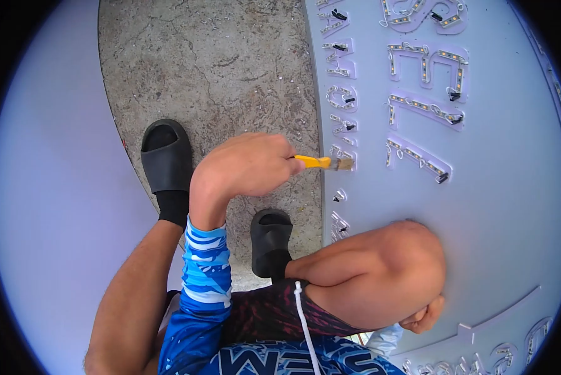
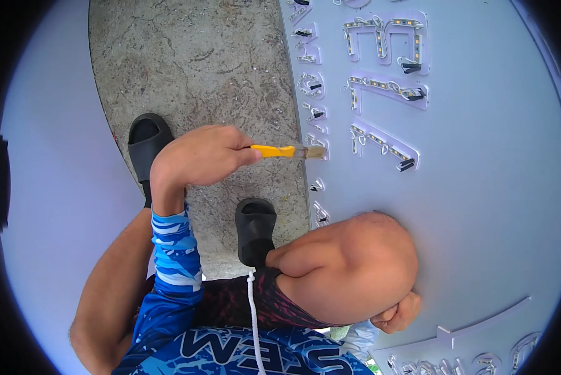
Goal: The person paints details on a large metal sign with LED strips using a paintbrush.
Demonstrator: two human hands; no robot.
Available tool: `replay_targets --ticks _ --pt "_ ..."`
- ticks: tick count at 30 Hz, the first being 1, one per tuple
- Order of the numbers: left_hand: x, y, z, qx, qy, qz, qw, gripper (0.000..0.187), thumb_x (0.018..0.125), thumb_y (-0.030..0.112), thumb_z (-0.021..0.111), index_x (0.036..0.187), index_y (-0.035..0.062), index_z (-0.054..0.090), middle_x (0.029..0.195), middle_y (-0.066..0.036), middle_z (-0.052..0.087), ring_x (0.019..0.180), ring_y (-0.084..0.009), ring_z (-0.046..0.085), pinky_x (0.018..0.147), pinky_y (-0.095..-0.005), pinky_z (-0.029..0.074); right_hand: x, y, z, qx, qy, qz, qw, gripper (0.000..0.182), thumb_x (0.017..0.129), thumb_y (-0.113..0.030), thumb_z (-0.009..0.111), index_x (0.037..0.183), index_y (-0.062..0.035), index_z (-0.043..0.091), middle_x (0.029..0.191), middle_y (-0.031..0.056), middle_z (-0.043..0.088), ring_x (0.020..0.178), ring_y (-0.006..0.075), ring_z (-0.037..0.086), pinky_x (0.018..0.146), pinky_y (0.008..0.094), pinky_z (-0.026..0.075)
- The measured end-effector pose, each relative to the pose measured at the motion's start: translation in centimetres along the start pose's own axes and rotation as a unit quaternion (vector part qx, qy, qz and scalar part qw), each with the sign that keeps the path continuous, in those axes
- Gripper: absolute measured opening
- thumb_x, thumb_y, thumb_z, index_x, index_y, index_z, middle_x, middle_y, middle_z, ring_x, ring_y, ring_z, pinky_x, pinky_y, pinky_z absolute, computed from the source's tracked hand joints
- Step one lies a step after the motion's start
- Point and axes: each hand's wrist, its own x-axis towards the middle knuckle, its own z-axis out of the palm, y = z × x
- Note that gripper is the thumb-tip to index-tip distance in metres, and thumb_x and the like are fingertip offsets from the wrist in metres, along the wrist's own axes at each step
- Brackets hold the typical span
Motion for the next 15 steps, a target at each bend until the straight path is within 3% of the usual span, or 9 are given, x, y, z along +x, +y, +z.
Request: replay_targets --ticks 3,5,6,8,11,12,13,14,15 --pt "0.0 0.0 -0.8 -0.069 0.036 -0.039 0.996 0.041 0.094 0.034 0.049 0.089 -0.004 0.063 0.073 -0.025 0.06 0.072 -0.0406 0.059 0.068 -0.0476 0.045 0.6 1.6 0.0 0.004 0.003 0.001 1.0 0.03 0.088 -0.019 0.051 0.063 -0.0017 0.049 0.056 0.0085 0.049 0.043 0.0171 0.045 0.043 0.0308 0.037" --pt "0.9 -0.8 -0.4 -0.207 0.246 -0.037 0.946 0.041 0.094 0.034 0.049 0.084 -0.0049 0.059 0.068 -0.022 0.057 0.064 -0.037 0.055 0.063 -0.0457 0.042 0.2 1.9 -0.3 0.006 0.002 0.0 1.0 0.03 0.087 -0.019 0.051 0.063 -0.0018 0.049 0.056 0.0085 0.049 0.043 0.0172 0.045 0.043 0.0308 0.037" --pt "1.6 -1.2 0.0 -0.207 0.246 -0.039 0.946 0.041 0.094 0.034 0.049 0.084 -0.0049 0.059 0.068 -0.022 0.057 0.064 -0.037 0.055 0.063 -0.0457 0.042 0.1 1.2 -0.2 0.008 -0.001 -0.001 1.0 0.03 0.087 -0.019 0.051 0.063 -0.0018 0.049 0.056 0.0085 0.049 0.043 0.0172 0.045 0.043 0.0309 0.037" --pt "3.1 -1.6 0.3 -0.287 0.418 -0.053 0.86 0.041 0.094 0.034 0.05 0.082 -0.0048 0.057 0.065 -0.02 0.055 0.061 -0.035 0.05 0.061 -0.0443 0.04 -0.1 1.7 -0.8 0.011 -0.007 -0.002 1.0 0.03 0.087 -0.019 0.052 0.063 -0.0018 0.049 0.056 0.0085 0.049 0.043 0.0173 0.045 0.043 0.0309 0.037" --pt "2.9 -1.3 0.1 -0.283 0.384 -0.046 0.878 0.041 0.094 0.035 0.051 0.083 -0.0044 0.057 0.066 -0.02 0.056 0.062 -0.0363 0.051 0.061 -0.0449 0.04 -1.8 4.5 -3.0 0.012 -0.008 -0.008 1.0 0.03 0.087 -0.019 0.052 0.063 -0.0018 0.05 0.056 0.0085 0.049 0.043 0.0174 0.045 0.043 0.031 0.037" --pt "2.6 -1.4 0.0 -0.282 0.386 -0.045 0.877 0.041 0.094 0.035 0.051 0.083 -0.0044 0.057 0.066 -0.02 0.056 0.062 -0.0363 0.051 0.061 -0.0449 0.04 0.4 1.9 -0.3 0.012 -0.009 -0.01 1.0 0.03 0.087 -0.019 0.052 0.063 -0.0018 0.05 0.055 0.0085 0.049 0.043 0.0174 0.045 0.043 0.0311 0.037" --pt "2.1 -1.8 -0.1 -0.188 0.236 -0.017 0.953 0.038 0.094 0.034 0.052 0.079 -0.0014 0.055 0.062 -0.009 0.047 0.057 -0.0225 0.044 0.055 -0.0377 0.035 -0.1 2.6 -0.9 0.013 -0.009 -0.012 1.0 0.03 0.087 -0.019 0.052 0.063 -0.0018 0.05 0.055 0.0085 0.049 0.043 0.0174 0.045 0.043 0.0311 0.037" --pt "1.7 -2.0 -0.2 -0.086 0.075 0.011 0.993 0.037 0.095 0.033 0.054 0.075 0.0017 0.052 0.058 0.001 0.037 0.053 -0.0087 0.036 0.049 -0.0305 0.03 -0.9 2.5 -1.8 0.014 -0.01 -0.013 1.0 0.03 0.087 -0.019 0.052 0.063 -0.0018 0.05 0.055 0.0085 0.049 0.043 0.0174 0.045 0.043 0.0311 0.037" --pt "1.5 -2.1 0.1 -0.085 0.076 0.011 0.993 0.037 0.095 0.033 0.054 0.075 0.0017 0.052 0.058 0.001 0.037 0.053 -0.0087 0.036 0.049 -0.0305 0.03 -1.3 2.4 -2.1 0.015 -0.011 -0.014 1.0 0.03 0.087 -0.019 0.052 0.063 -0.0018 0.05 0.055 0.0085 0.049 0.042 0.0175 0.045 0.043 0.0312 0.037"
